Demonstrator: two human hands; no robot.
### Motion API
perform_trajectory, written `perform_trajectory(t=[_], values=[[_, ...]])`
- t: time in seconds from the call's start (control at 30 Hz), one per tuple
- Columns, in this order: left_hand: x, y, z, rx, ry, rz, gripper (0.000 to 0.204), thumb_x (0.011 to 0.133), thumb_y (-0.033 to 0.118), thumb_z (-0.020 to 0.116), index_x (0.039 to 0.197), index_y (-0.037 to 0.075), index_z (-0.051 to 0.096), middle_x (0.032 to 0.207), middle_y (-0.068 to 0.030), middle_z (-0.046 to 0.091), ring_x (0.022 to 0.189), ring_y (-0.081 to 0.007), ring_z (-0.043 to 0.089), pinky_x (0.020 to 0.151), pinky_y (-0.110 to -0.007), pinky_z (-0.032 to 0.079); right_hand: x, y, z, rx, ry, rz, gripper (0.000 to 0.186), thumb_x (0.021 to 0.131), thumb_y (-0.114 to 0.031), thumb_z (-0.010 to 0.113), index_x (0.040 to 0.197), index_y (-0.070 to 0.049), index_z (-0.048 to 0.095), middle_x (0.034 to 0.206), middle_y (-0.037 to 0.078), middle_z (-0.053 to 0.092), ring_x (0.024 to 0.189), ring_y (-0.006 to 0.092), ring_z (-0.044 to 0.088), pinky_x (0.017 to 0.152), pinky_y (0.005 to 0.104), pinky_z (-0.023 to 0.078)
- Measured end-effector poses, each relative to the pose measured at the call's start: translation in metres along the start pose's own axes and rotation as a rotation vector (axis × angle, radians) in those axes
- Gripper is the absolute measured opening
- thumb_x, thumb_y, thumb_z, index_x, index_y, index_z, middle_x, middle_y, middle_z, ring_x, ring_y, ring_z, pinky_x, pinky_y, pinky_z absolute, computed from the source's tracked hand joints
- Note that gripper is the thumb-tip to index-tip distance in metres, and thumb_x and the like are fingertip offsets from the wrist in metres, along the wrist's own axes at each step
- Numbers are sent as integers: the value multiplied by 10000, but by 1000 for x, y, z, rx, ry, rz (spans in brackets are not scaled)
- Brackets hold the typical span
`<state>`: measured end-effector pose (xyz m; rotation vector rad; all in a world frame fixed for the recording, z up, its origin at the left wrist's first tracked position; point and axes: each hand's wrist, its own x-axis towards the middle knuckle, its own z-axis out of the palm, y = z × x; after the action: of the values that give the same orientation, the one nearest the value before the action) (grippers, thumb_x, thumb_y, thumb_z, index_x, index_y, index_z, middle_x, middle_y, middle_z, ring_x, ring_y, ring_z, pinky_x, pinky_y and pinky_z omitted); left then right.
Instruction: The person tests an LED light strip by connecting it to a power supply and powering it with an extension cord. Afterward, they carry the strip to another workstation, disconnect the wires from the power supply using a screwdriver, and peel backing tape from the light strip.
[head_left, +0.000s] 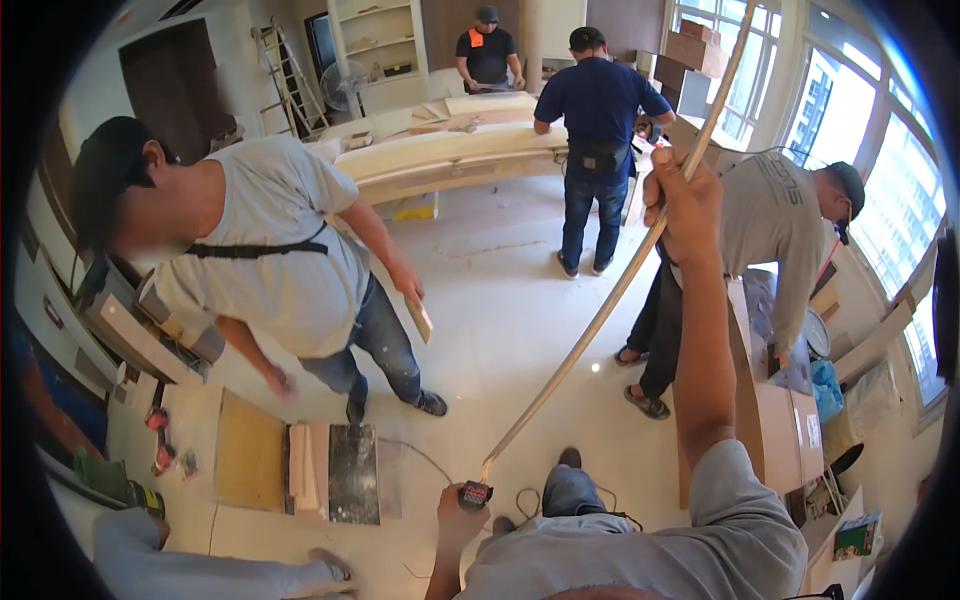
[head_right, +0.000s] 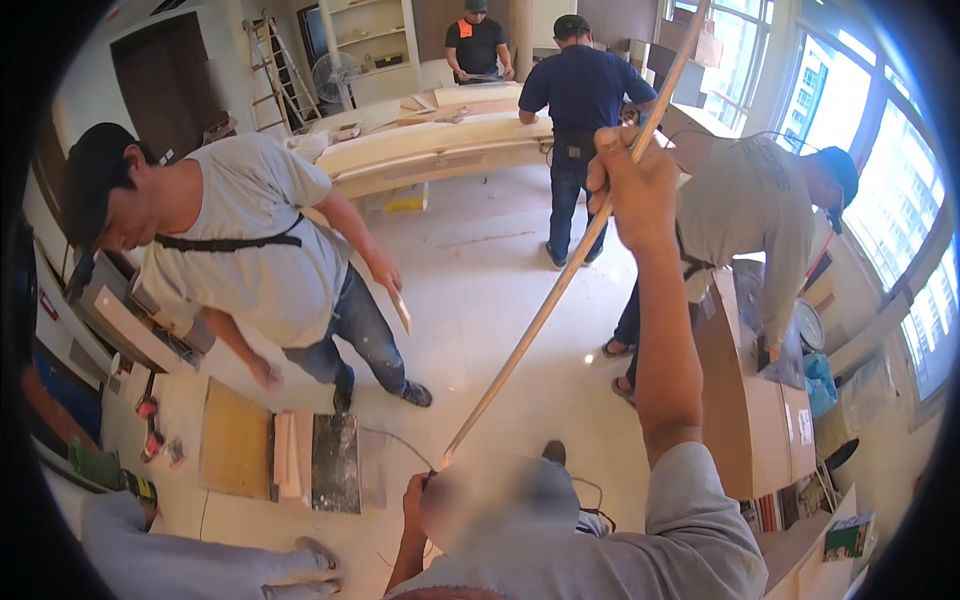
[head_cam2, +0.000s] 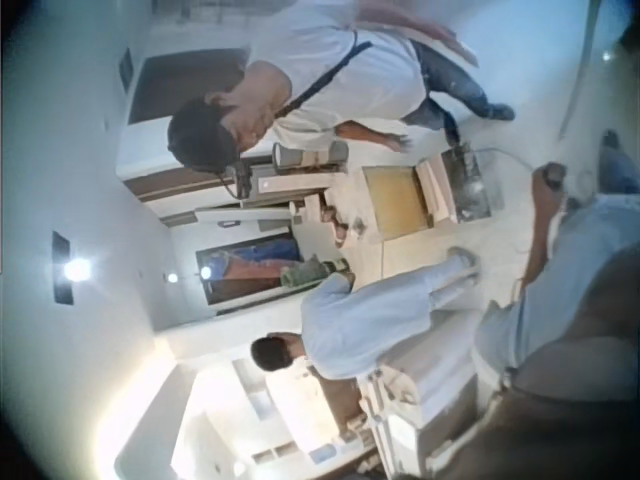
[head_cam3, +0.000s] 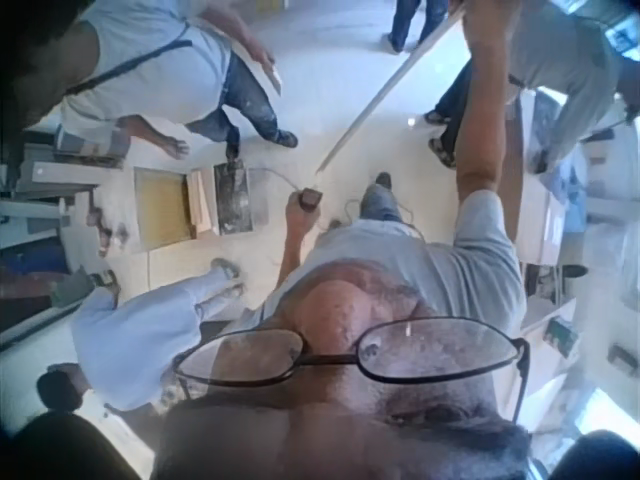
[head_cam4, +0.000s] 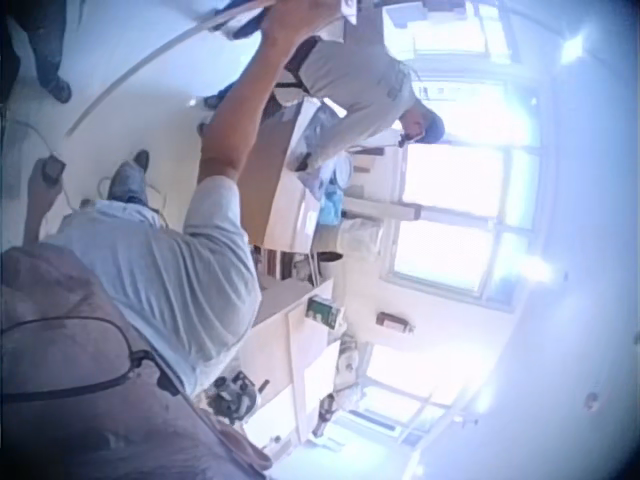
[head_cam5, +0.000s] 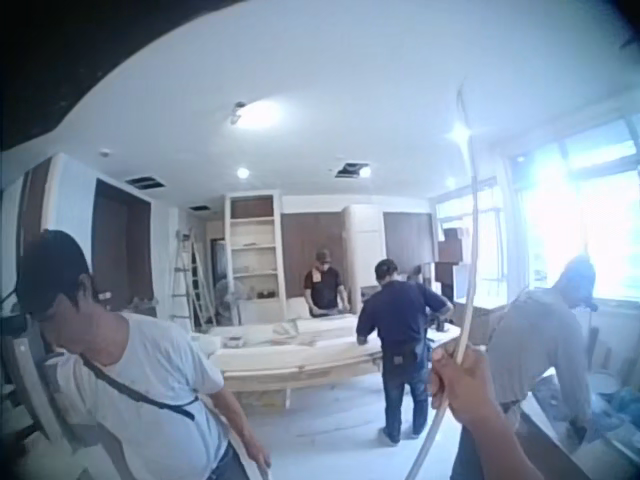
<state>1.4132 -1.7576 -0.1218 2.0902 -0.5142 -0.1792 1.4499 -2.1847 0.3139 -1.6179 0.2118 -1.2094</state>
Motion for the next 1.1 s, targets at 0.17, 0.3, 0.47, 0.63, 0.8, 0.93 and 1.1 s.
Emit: perform_trajectory(t=[0.17,0.3,0.47,0.63,0.8,0.93,1.1], values=[[95,11,46,61,52,-154,506,692,158,848,1094,20,574,906,-93,714,804,-167,705,752,-329,571,90,110,37,59,-76,60,363,993,-348,666,974,10,610,646,48,601,471,107,551,440,230,458],[177,43,81,-35,126,-169,505,686,139,846,1092,15,572,906,-95,715,809,-166,705,757,-328,571,183,194,75,126,-167,106,283,1013,-257,633,993,23,590,634,50,592,440,118,536,417,240,427],[264,82,116,48,249,-263,523,673,125,851,1103,10,577,918,-107,713,807,-190,700,759,-343,565,302,266,139,230,-296,154,272,1002,-274,656,932,-15,614,641,35,583,439,97,500,405,219,417],[357,138,125,15,285,-358,547,675,185,867,1114,23,585,949,-129,715,862,-239,719,797,-363,568,393,337,211,318,-394,225,262,1003,-266,645,939,-15,610,639,40,579,435,105,504,402,238,417],[433,121,136,79,305,-264,550,672,208,871,1110,33,588,957,-141,718,895,-280,730,818,-388,572,436,400,305,334,-490,218,263,999,-252,638,932,-1,604,639,53,579,430,117,508,395,250,420],[499,99,131,92,371,-376,567,648,208,875,1104,29,589,940,-138,722,880,-265,730,813,-383,571,465,439,391,353,-539,244,248,995,-235,626,886,-15,588,635,59,578,426,132,508,392,265,421],[572,41,105,-74,618,-289,547,647,169,872,1087,12,586,894,-115,727,817,-190,721,770,-345,577,492,485,521,345,-655,243,266,987,-285,648,873,-51,592,631,51,571,431,134,499,396,264,403]])
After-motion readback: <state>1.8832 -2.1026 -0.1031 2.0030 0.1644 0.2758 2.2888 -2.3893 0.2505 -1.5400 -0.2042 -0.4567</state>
